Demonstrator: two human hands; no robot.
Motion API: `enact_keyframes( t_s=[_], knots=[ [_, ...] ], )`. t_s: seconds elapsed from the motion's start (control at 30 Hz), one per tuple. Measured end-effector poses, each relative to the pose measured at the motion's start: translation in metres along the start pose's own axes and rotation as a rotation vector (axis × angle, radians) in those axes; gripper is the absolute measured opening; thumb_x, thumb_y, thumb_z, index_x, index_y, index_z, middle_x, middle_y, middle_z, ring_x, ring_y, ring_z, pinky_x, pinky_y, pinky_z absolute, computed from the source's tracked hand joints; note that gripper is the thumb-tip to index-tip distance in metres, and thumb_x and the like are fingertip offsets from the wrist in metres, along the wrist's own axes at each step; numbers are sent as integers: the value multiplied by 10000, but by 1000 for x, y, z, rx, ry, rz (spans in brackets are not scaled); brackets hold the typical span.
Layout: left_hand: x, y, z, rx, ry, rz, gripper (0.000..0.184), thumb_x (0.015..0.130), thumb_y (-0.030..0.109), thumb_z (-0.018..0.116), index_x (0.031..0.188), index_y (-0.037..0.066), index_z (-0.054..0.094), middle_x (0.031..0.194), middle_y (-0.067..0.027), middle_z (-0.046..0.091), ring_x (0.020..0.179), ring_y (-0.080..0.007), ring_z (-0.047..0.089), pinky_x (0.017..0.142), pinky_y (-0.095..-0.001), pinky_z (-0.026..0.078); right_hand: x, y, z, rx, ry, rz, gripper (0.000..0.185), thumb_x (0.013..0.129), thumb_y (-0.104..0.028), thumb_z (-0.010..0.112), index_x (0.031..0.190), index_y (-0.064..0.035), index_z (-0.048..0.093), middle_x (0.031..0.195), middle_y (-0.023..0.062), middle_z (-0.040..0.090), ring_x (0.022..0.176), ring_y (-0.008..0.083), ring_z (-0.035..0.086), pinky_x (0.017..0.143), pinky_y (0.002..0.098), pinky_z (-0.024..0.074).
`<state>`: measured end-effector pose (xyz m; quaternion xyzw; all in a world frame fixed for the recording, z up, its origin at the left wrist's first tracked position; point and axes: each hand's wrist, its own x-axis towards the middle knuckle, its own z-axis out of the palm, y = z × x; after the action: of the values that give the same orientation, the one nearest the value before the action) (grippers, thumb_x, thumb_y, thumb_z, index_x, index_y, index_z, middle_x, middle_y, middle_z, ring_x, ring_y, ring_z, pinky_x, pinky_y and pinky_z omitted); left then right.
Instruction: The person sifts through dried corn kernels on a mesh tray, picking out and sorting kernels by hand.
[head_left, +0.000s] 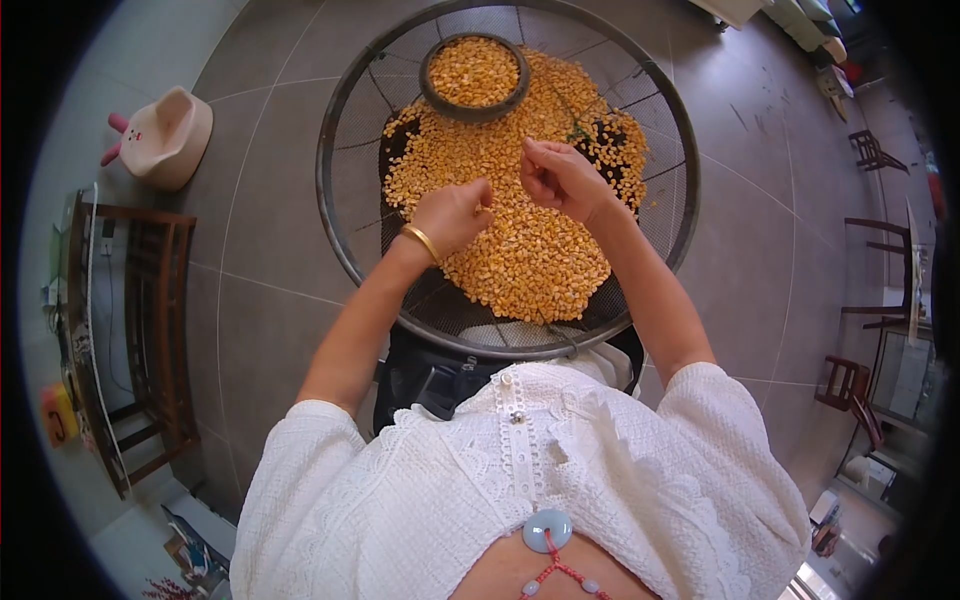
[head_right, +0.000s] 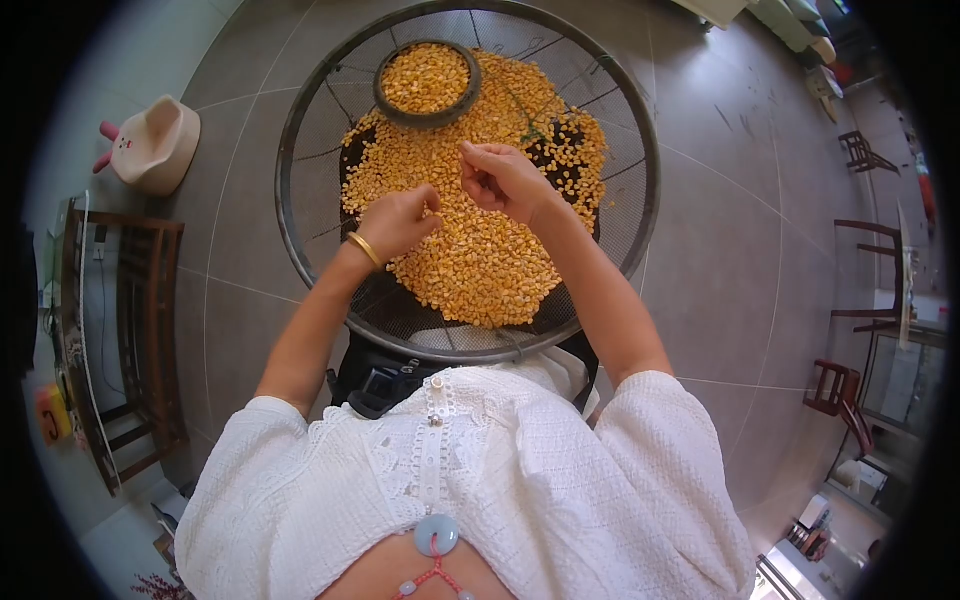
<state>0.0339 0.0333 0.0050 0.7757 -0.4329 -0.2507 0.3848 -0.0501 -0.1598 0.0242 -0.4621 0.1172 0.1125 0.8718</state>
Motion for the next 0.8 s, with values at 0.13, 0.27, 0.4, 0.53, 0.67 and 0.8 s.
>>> enact_keyframes(
  t_s=[0.13,0.27,0.4,0.53,0.67,0.8],
  knots=[
    [-3,9,16,537,-125,-41,212,814,279,612,922,101,577,797,-111,651,791,-287,638,672,-421,486,5,6,-1,-17,65,7,290,949,-269,504,747,-62,533,531,12,478,404,62,337,358,217,243],
    [0,1,19,556,-140,1,194,830,263,588,894,81,565,773,-98,646,734,-278,637,666,-404,489,6,10,-4,-134,68,51,229,929,-228,535,805,-41,584,574,17,508,421,50,352,363,206,246],
    [6,-8,-2,-1,188,10,113,859,148,508,877,44,547,707,-102,615,608,-213,599,550,-360,478,9,17,1,-533,119,82,194,904,-216,562,895,-25,596,596,12,524,468,53,422,409,218,330],
    [4,6,-37,-804,125,-383,115,882,129,477,843,42,542,677,-50,559,529,-117,513,462,-267,420,5,43,24,-1132,84,-144,184,828,-203,604,928,-50,621,719,105,642,703,278,633,646,400,498],
    [3,6,-34,-1085,149,-401,107,886,127,493,833,48,543,665,-28,524,506,-74,468,424,-207,361,11,62,21,-1602,32,-114,199,787,-192,585,918,-43,596,795,225,614,784,347,623,659,431,489],
    [6,6,-31,-711,43,-444,112,883,131,505,875,41,571,708,-12,541,569,-93,508,500,-235,420,8,31,11,-1056,21,-165,158,861,-205,549,927,-63,561,701,99,606,579,199,572,521,325,447]
  ],
)
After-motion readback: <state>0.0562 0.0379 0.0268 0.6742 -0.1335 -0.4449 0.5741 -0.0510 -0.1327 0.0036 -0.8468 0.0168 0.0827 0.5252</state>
